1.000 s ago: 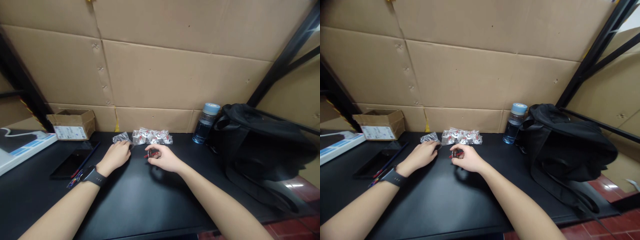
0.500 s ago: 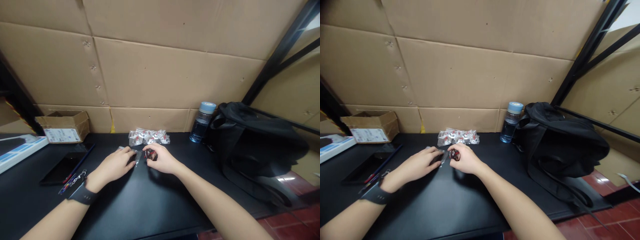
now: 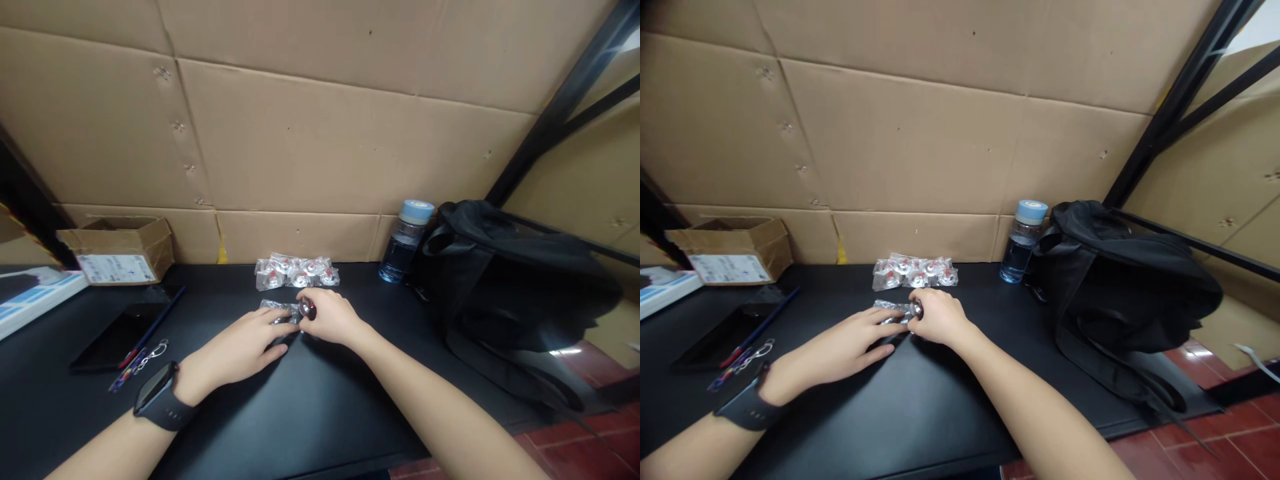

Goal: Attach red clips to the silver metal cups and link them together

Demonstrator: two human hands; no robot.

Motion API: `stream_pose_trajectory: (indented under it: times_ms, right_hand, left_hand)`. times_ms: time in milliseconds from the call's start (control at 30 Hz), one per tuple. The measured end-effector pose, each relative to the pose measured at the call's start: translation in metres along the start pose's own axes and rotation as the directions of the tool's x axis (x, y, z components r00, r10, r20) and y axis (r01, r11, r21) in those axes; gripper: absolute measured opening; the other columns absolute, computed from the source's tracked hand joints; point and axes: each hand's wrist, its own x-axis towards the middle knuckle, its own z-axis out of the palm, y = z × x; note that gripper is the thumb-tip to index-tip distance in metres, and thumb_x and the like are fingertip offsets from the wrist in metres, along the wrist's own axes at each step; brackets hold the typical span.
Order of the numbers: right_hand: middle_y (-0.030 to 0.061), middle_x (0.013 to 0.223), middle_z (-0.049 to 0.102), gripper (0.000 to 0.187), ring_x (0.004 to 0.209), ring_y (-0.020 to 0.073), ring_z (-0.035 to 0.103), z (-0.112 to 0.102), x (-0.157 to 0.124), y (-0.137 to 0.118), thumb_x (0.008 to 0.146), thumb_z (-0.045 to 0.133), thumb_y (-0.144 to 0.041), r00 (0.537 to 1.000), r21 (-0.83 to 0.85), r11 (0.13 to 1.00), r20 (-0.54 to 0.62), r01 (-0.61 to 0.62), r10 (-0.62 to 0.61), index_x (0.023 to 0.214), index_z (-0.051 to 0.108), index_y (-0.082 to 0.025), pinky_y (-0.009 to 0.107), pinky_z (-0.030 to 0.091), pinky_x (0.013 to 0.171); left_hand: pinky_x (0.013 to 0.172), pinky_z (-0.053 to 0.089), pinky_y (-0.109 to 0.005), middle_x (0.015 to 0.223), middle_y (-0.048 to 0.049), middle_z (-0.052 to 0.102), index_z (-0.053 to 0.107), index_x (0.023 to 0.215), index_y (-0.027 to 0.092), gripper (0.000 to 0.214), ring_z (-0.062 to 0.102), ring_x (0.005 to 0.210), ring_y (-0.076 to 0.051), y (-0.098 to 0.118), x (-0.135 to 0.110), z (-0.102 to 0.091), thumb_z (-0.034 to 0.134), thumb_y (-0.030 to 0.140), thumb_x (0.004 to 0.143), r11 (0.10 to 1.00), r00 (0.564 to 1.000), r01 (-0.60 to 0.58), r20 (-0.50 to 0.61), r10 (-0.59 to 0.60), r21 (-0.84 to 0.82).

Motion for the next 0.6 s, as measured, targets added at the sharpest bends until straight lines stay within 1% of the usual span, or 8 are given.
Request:
stream_pose_trajectory:
  times_ms: [167,267,433,500,600]
  right_hand:
    - [0.0007,0.104,0.075,0.042,0.090,0.0233,0.069,-0.0023,-0.0004,-0.0011,0.076,0.068,-0.036,0.999,-0.027,0.999,0.026,0.029,-0.028,0.117,0.064,-0.030,0.028,0.038,0.065]
    - [0.0010,0.102,0.074,0.038,0.088,0.0229,0.068,-0.0021,-0.0009,-0.0010,0.075,0.070,-0.038,0.998,-0.042,0.998,0.042,0.047,-0.046,0.112,0.066,-0.028,0.027,0.035,0.063]
    - [0.0037,0.116,0.067,0.038,0.090,0.0213,0.066,-0.0005,-0.0019,-0.0003,0.077,0.073,-0.038,0.995,-0.074,0.992,0.040,0.099,-0.096,0.113,0.068,-0.028,0.026,0.034,0.061]
    - [0.0038,0.113,0.067,0.038,0.090,0.0214,0.066,-0.0004,-0.0024,-0.0003,0.077,0.074,-0.039,0.994,-0.079,0.992,0.047,0.100,-0.096,0.113,0.068,-0.029,0.026,0.033,0.061]
    - [0.0029,0.105,0.070,0.034,0.092,0.0219,0.066,-0.0010,-0.0027,-0.0001,0.075,0.076,-0.038,0.994,-0.068,0.992,0.040,0.107,-0.105,0.107,0.069,-0.028,0.025,0.035,0.062]
  left_hand:
    - [0.108,0.049,-0.044,0.141,-0.0067,0.060,0.062,0.129,0.028,0.032,0.060,0.125,-0.027,0.0046,0.0008,-0.0049,0.058,0.029,0.097,0.999,1.000,0.015,0.003,-0.015,-0.033]
    - [0.106,0.050,-0.042,0.137,-0.0065,0.061,0.063,0.124,0.027,0.029,0.061,0.122,-0.026,0.0066,0.0007,-0.0072,0.059,0.028,0.096,0.997,1.000,0.022,0.010,-0.022,-0.070]
    - [0.104,0.051,-0.042,0.142,-0.0028,0.057,0.061,0.129,0.035,0.034,0.063,0.120,-0.025,0.0053,0.0003,-0.0068,0.058,0.027,0.096,0.997,0.999,0.023,0.045,-0.020,-0.078]
    - [0.104,0.051,-0.042,0.144,-0.0020,0.056,0.061,0.130,0.037,0.036,0.063,0.121,-0.025,0.0043,-0.0002,-0.0060,0.059,0.027,0.096,0.997,0.999,0.020,0.042,-0.016,-0.078]
    - [0.105,0.050,-0.041,0.145,-0.0018,0.055,0.062,0.131,0.038,0.037,0.063,0.122,-0.025,0.0037,-0.0007,-0.0054,0.059,0.027,0.096,0.997,0.999,0.014,0.040,-0.011,-0.078]
